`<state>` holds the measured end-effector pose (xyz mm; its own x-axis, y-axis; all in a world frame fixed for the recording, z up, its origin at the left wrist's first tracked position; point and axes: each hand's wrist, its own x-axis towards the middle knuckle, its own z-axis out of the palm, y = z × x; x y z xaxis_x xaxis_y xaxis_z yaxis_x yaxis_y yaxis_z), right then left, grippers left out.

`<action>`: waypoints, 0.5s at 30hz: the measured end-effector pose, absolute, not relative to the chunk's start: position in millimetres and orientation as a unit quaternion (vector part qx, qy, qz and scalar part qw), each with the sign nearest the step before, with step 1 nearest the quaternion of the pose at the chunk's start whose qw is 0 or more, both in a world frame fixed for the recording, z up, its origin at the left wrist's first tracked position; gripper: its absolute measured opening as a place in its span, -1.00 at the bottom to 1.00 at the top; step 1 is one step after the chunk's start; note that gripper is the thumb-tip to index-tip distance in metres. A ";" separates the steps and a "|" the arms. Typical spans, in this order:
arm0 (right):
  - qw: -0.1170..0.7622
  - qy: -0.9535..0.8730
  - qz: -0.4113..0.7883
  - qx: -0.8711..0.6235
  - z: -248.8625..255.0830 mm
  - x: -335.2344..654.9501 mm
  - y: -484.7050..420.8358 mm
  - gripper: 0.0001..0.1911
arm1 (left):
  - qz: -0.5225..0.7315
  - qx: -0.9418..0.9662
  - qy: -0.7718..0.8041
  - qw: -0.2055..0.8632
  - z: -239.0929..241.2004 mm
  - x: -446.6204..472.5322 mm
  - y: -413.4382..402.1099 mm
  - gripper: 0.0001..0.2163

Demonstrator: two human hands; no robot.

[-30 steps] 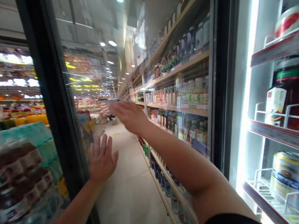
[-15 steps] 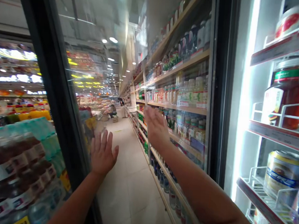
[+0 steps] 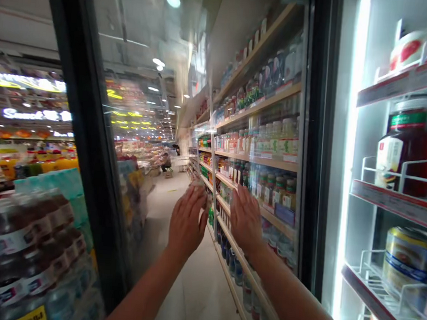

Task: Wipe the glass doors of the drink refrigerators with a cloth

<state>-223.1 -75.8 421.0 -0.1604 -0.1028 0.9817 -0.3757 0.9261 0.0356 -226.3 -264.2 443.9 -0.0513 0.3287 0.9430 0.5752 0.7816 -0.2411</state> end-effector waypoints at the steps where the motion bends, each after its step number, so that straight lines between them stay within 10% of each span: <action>1: 0.629 -0.761 0.066 0.141 410.0 -225.3 -69.7 -0.30 | -0.092 -0.304 -0.708 0.631 437.9 -227.2 -267.6 -0.66; 11: 0.633 -0.765 -0.023 0.118 383.2 -224.5 -63.0 -0.20 | -0.083 -0.124 -0.706 0.692 547.2 -214.4 -314.9 -0.46; 15: 0.633 -0.763 -0.014 0.128 382.1 -221.3 -62.0 -0.22 | -0.038 -0.197 -0.718 0.667 517.0 -199.5 -305.6 -0.42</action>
